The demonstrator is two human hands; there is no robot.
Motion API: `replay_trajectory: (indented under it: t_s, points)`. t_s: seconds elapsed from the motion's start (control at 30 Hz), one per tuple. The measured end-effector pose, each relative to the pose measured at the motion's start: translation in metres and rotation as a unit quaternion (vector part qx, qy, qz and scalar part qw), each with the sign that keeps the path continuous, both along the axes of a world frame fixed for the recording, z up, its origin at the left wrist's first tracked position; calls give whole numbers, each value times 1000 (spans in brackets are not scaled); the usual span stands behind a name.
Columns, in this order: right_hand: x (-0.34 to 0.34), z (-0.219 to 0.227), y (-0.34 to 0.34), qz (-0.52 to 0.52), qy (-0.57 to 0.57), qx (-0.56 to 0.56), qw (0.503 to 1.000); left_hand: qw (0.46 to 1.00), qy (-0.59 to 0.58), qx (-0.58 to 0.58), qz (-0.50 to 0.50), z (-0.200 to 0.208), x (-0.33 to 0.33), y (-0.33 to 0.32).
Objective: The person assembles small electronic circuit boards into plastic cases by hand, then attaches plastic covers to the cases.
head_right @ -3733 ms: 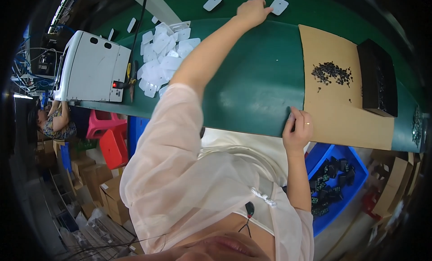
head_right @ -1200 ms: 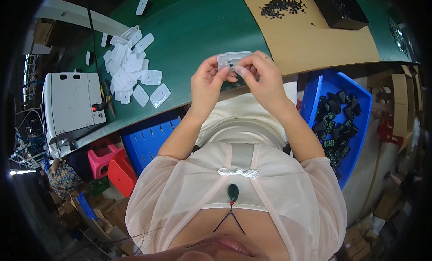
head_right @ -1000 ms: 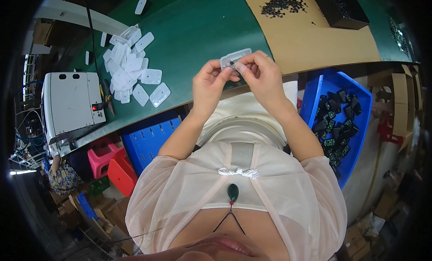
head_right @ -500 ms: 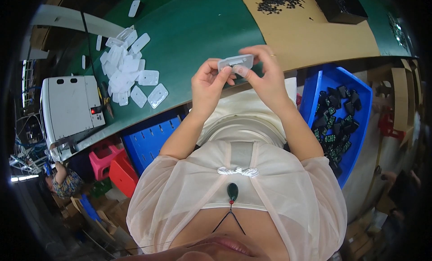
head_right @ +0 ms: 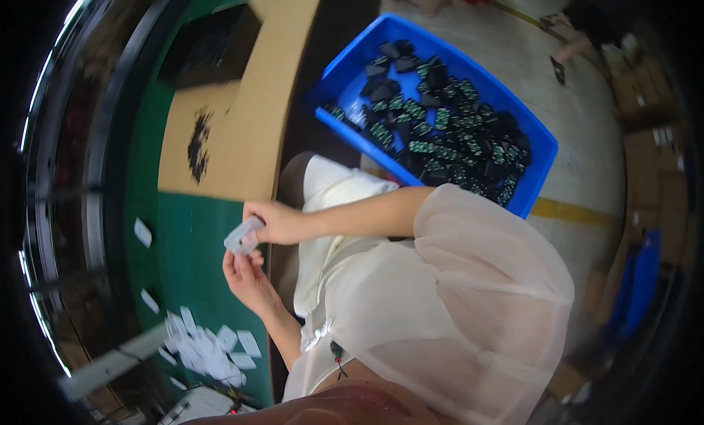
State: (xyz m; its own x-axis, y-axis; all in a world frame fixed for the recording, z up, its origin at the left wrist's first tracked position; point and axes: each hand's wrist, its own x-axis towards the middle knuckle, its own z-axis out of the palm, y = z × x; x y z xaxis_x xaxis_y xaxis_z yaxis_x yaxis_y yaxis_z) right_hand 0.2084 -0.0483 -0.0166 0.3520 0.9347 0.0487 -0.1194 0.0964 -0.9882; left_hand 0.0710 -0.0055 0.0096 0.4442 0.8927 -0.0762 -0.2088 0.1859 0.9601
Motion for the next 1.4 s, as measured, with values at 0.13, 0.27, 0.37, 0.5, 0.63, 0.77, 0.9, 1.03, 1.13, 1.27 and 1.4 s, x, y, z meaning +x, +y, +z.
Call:
replay_trajectory:
  t_s: [0.13,0.27,0.37,0.5,0.63,0.77,0.9,1.03,1.13,1.27,1.4]
  points:
    - [23,-11,-14,7,27,34,999,1000,27,0,-12,-7,15,11]
    - [114,-29,-91,-177,-11,33,984,997,72,16,19,-10,11,32]
    - [190,-72,-179,-482,-29,-174,858,990,130,49,36,-12,-4,50]
    - [228,-161,-294,-653,-148,-309,675,965,245,90,35,-11,-28,70]
    - [225,-161,-306,-663,-158,-411,606,924,345,150,72,-6,-34,74]
    - [248,-160,-308,-588,-348,-523,510,916,361,168,48,-10,-43,83]
    - [275,-159,-315,-473,-371,-600,528,888,392,226,79,-14,-50,83]
    - [274,-149,-306,-348,-304,-671,580,793,473,373,90,-19,-61,77]
    - [277,-169,-315,-384,-262,-654,597,762,513,389,61,-12,-45,47]
    - [272,-161,-309,-459,-327,-620,546,630,579,516,51,-12,-33,32]
    - [263,-122,-283,-464,-358,-552,593,616,582,523,86,-20,-35,33]
